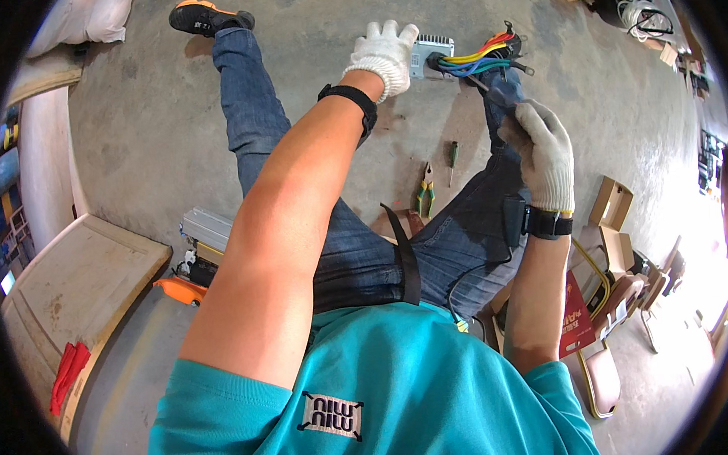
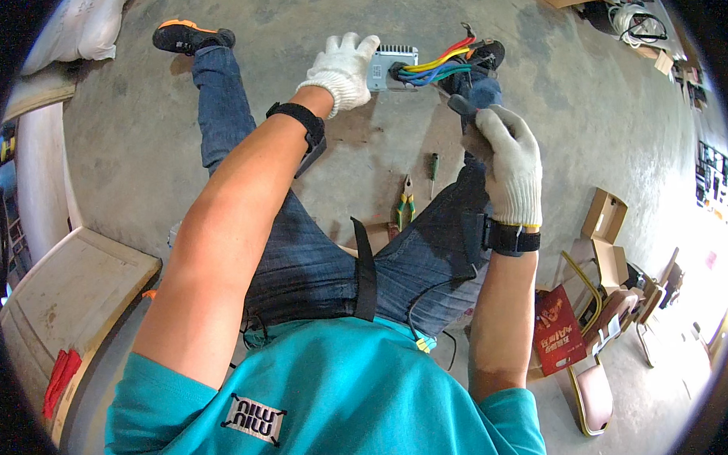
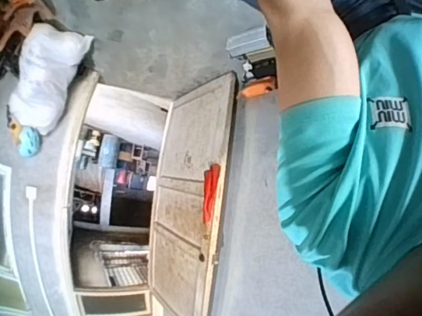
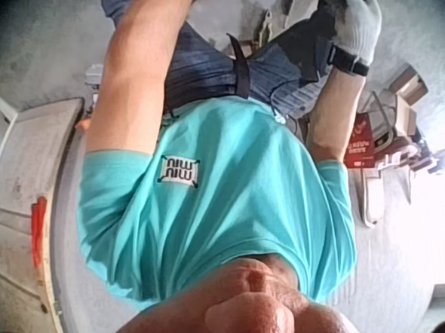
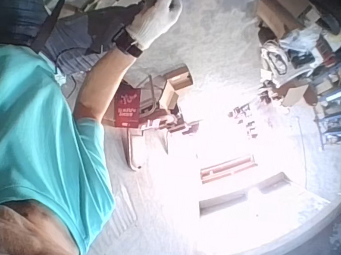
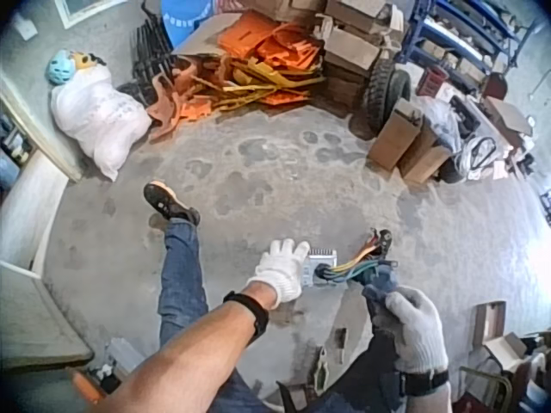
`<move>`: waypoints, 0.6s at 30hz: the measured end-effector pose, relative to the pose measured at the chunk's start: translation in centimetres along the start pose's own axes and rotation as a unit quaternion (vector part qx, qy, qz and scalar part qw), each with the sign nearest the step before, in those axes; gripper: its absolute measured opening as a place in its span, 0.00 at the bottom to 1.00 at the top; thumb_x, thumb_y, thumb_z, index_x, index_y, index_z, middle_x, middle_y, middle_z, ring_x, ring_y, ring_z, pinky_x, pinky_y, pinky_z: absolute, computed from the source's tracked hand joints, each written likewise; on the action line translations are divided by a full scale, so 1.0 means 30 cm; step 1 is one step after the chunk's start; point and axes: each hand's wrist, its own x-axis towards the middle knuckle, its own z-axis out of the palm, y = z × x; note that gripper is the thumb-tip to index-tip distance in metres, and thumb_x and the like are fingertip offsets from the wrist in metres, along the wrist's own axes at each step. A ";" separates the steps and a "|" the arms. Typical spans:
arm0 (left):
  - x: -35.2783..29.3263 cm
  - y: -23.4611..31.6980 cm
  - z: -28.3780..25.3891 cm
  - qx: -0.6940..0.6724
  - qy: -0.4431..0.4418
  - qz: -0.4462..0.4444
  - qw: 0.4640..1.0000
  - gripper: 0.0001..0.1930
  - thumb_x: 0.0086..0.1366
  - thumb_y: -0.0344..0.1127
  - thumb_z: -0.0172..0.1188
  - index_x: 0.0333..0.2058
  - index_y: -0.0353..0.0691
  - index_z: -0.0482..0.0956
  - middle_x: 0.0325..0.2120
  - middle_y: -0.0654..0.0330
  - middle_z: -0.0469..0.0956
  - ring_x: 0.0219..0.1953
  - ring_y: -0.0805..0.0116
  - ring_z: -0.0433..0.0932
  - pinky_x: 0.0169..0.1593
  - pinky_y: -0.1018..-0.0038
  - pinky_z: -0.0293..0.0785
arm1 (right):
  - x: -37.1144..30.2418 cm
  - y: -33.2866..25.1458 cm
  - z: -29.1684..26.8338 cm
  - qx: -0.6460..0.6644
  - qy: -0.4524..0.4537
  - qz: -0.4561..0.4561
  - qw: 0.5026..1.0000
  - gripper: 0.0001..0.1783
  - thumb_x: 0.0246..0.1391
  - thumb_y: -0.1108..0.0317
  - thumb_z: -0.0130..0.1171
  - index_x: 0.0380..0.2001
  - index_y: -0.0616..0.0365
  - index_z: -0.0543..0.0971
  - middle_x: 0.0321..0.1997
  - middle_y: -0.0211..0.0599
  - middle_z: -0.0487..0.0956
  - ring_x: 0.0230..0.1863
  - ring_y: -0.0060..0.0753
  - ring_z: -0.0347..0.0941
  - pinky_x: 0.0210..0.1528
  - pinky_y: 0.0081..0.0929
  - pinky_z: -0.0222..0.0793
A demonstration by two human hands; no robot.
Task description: Unscrewing and disassembling a metal housing of an electronic controller to inspect internal circuitry.
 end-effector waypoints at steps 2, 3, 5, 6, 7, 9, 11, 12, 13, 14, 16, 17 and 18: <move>0.001 -0.002 -0.006 -0.012 -0.008 -0.001 1.000 0.39 0.61 0.29 0.70 0.71 0.51 0.70 0.69 0.49 0.71 0.72 0.44 0.68 0.73 0.50 0.72 | 0.003 -0.002 -0.021 -0.023 -0.035 0.052 0.998 0.21 0.69 0.66 0.68 0.57 0.71 0.83 0.48 0.44 0.87 0.44 0.35 0.87 0.47 0.33 0.86; 0.002 -0.002 -0.010 -0.015 -0.013 0.001 1.000 0.39 0.61 0.29 0.70 0.72 0.51 0.69 0.69 0.49 0.70 0.72 0.43 0.68 0.73 0.49 0.72 | 0.003 -0.006 -0.035 -0.016 -0.084 0.060 0.995 0.21 0.70 0.65 0.68 0.57 0.71 0.83 0.48 0.44 0.87 0.43 0.35 0.87 0.46 0.33 0.85; 0.007 -0.006 -0.022 -0.020 -0.019 0.003 1.000 0.41 0.60 0.29 0.70 0.73 0.51 0.68 0.69 0.49 0.70 0.72 0.43 0.68 0.72 0.49 0.73 | -0.006 -0.016 -0.059 -0.128 -0.126 -0.021 0.984 0.22 0.70 0.63 0.67 0.58 0.70 0.83 0.46 0.43 0.86 0.42 0.34 0.86 0.46 0.32 0.85; 0.011 -0.008 -0.027 -0.022 -0.025 0.001 0.999 0.42 0.60 0.30 0.70 0.74 0.51 0.67 0.69 0.48 0.69 0.72 0.42 0.68 0.72 0.49 0.73 | -0.014 -0.026 -0.067 -0.151 -0.121 -0.005 0.981 0.23 0.71 0.62 0.67 0.59 0.70 0.82 0.46 0.43 0.86 0.42 0.33 0.85 0.45 0.31 0.84; 0.013 -0.010 -0.030 -0.022 -0.030 -0.002 0.999 0.44 0.60 0.30 0.71 0.75 0.51 0.66 0.70 0.48 0.69 0.73 0.42 0.68 0.72 0.48 0.74 | -0.025 -0.034 -0.070 -0.105 -0.165 -0.011 0.981 0.24 0.71 0.61 0.66 0.60 0.70 0.82 0.45 0.42 0.86 0.42 0.32 0.84 0.44 0.31 0.84; 0.022 -0.025 -0.039 -0.029 -0.028 0.004 0.999 0.47 0.58 0.32 0.72 0.76 0.52 0.64 0.71 0.47 0.68 0.73 0.41 0.68 0.72 0.48 0.74 | -0.076 -0.075 -0.093 0.037 -0.161 0.104 0.981 0.25 0.71 0.60 0.65 0.61 0.70 0.82 0.45 0.41 0.85 0.41 0.31 0.83 0.42 0.30 0.82; 0.030 -0.051 -0.047 -0.045 -0.019 0.020 0.999 0.50 0.57 0.34 0.74 0.78 0.52 0.62 0.71 0.47 0.67 0.74 0.40 0.67 0.72 0.48 0.74 | -0.123 -0.080 -0.076 0.059 -0.180 0.073 0.979 0.26 0.70 0.60 0.64 0.62 0.70 0.81 0.46 0.40 0.83 0.38 0.28 0.80 0.37 0.27 0.77; 0.037 -0.070 -0.056 -0.059 -0.013 0.032 0.998 0.53 0.54 0.36 0.76 0.78 0.51 0.61 0.73 0.46 0.65 0.74 0.39 0.66 0.73 0.50 0.74 | -0.134 -0.080 -0.059 0.057 -0.196 0.042 0.978 0.25 0.70 0.61 0.64 0.61 0.70 0.81 0.47 0.40 0.83 0.37 0.27 0.79 0.36 0.26 0.75; 0.041 -0.093 -0.066 -0.064 -0.020 0.042 0.997 0.53 0.53 0.36 0.77 0.78 0.51 0.61 0.73 0.46 0.65 0.74 0.39 0.66 0.73 0.50 0.74 | -0.139 -0.076 -0.039 0.048 -0.212 0.012 0.976 0.25 0.69 0.62 0.63 0.61 0.70 0.81 0.47 0.40 0.83 0.36 0.27 0.79 0.35 0.25 0.73; 0.042 -0.120 -0.080 -0.069 -0.028 0.051 0.996 0.54 0.52 0.35 0.77 0.78 0.51 0.61 0.73 0.46 0.65 0.75 0.39 0.66 0.73 0.51 0.74 | -0.120 -0.079 -0.014 0.006 -0.215 0.017 0.976 0.23 0.65 0.63 0.64 0.57 0.69 0.82 0.43 0.37 0.83 0.35 0.26 0.78 0.37 0.22 0.71; 0.042 -0.164 -0.104 -0.068 -0.042 0.056 0.995 0.59 0.48 0.39 0.79 0.79 0.53 0.59 0.74 0.47 0.65 0.74 0.39 0.68 0.74 0.54 0.74 | -0.057 -0.069 0.055 -0.078 -0.202 0.029 0.976 0.21 0.63 0.63 0.64 0.53 0.67 0.82 0.40 0.34 0.82 0.34 0.24 0.78 0.38 0.23 0.71; 0.040 -0.179 -0.111 -0.087 -0.043 0.055 0.994 0.58 0.48 0.39 0.79 0.79 0.53 0.60 0.74 0.48 0.65 0.74 0.39 0.69 0.73 0.54 0.74 | -0.018 -0.064 0.092 -0.121 -0.195 0.035 0.973 0.20 0.62 0.63 0.64 0.51 0.66 0.82 0.38 0.32 0.82 0.34 0.24 0.77 0.38 0.23 0.70; 0.038 -0.190 -0.116 -0.102 -0.048 0.049 0.992 0.58 0.48 0.39 0.79 0.79 0.54 0.60 0.74 0.49 0.65 0.73 0.40 0.71 0.73 0.54 0.75 | 0.019 -0.055 0.133 -0.168 -0.161 0.026 0.972 0.19 0.61 0.61 0.65 0.49 0.64 0.82 0.33 0.29 0.81 0.32 0.25 0.78 0.39 0.25 0.73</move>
